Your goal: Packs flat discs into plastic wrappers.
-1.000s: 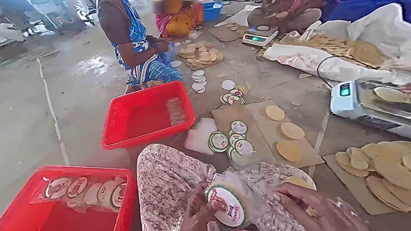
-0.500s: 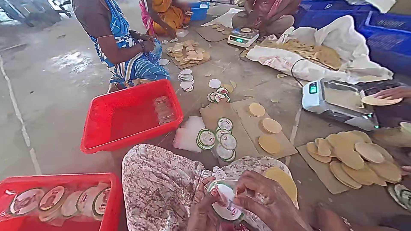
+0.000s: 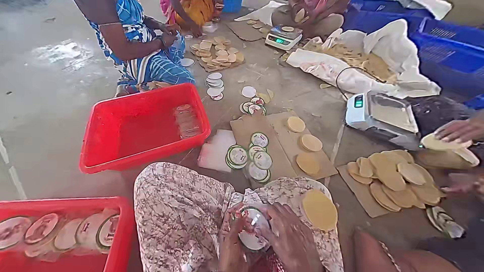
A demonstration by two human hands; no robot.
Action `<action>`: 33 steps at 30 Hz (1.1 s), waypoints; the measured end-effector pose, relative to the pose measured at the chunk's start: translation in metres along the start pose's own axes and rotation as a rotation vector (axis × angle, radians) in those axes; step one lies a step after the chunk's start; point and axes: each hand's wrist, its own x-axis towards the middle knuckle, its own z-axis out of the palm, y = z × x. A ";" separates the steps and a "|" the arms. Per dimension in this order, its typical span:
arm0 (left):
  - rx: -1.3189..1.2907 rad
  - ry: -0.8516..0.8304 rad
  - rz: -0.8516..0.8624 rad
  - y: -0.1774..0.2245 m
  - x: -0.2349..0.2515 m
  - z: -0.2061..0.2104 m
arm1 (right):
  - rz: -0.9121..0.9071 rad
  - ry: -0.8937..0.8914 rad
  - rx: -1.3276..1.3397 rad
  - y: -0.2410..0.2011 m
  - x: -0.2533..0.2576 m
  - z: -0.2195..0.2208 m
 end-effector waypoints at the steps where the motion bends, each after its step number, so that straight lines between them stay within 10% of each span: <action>1: -0.005 0.011 0.003 -0.001 0.002 -0.001 | 0.014 0.013 0.047 0.001 -0.001 0.004; 12: -0.087 -0.004 -0.040 0.001 0.011 -0.003 | 0.186 0.169 0.803 0.039 0.014 -0.013; 19: -0.074 0.074 -0.085 0.011 0.017 -0.004 | 0.095 0.638 0.362 0.099 0.026 -0.036; 22: -0.121 0.089 -0.106 0.014 0.016 -0.002 | 0.006 0.438 0.183 0.101 0.027 -0.033; 27: -0.246 0.015 -0.122 0.021 0.014 0.004 | -0.047 0.066 0.768 0.040 0.013 -0.020; 33: -0.460 -0.598 0.067 0.036 0.004 -0.010 | -0.259 -0.210 0.637 -0.034 0.001 -0.036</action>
